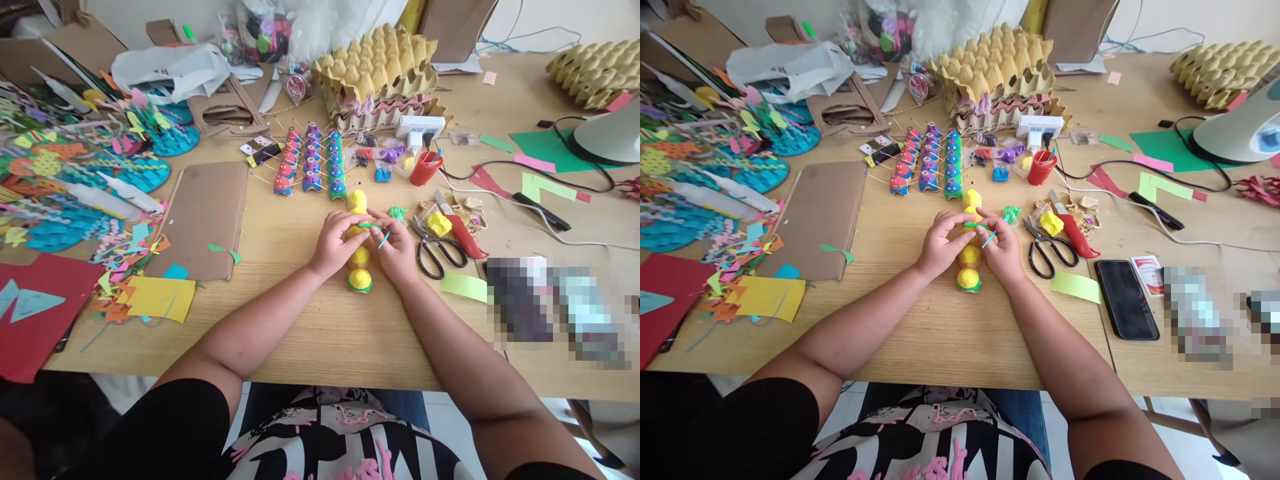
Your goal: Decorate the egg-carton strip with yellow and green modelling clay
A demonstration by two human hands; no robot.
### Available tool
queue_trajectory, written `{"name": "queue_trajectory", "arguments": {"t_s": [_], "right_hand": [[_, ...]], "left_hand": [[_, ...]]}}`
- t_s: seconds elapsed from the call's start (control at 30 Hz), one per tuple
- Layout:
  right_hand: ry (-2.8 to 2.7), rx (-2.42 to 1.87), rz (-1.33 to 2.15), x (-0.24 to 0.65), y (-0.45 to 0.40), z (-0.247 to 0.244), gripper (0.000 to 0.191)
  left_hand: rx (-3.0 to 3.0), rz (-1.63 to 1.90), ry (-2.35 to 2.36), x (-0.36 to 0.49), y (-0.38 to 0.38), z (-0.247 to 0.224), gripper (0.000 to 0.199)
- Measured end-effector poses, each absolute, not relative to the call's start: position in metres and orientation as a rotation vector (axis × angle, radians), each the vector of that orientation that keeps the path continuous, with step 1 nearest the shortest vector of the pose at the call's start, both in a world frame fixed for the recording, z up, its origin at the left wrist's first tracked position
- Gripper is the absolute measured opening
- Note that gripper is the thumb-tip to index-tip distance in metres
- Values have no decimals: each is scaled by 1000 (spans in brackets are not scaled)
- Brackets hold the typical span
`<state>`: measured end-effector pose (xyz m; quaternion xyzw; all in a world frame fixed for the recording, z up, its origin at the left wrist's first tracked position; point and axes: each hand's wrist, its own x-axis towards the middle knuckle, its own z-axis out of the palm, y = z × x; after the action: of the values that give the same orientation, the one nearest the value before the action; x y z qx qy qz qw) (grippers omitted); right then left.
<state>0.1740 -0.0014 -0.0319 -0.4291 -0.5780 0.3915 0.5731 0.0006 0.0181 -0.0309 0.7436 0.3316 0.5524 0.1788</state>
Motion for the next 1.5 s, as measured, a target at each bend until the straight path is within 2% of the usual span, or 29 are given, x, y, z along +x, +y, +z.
{"name": "queue_trajectory", "arguments": {"t_s": [0.1, 0.5, 0.73, 0.9, 1.1, 1.5], "right_hand": [[-1400, -1007, 890, 174, -1, -30, 38], [-1487, -1009, 764, 172, -5, -20, 51], [-1460, -999, 838, 172, -2, -23, 52], [-1416, -1001, 880, 173, -1, -25, 43], [-1383, -985, 931, 174, -2, -23, 43], [-1440, -1004, 825, 173, -2, -22, 47]], "left_hand": [[2099, 1589, 897, 1, 21, -31, 23], [2057, 1570, 926, 5, 22, -34, 36], [2026, 1598, 907, 6, 24, -35, 29], [2004, 1576, 884, 7, 23, -35, 20], [2095, 1510, 889, 6, 22, -35, 24], [2138, 1564, 881, 6, 20, -29, 24]]}}
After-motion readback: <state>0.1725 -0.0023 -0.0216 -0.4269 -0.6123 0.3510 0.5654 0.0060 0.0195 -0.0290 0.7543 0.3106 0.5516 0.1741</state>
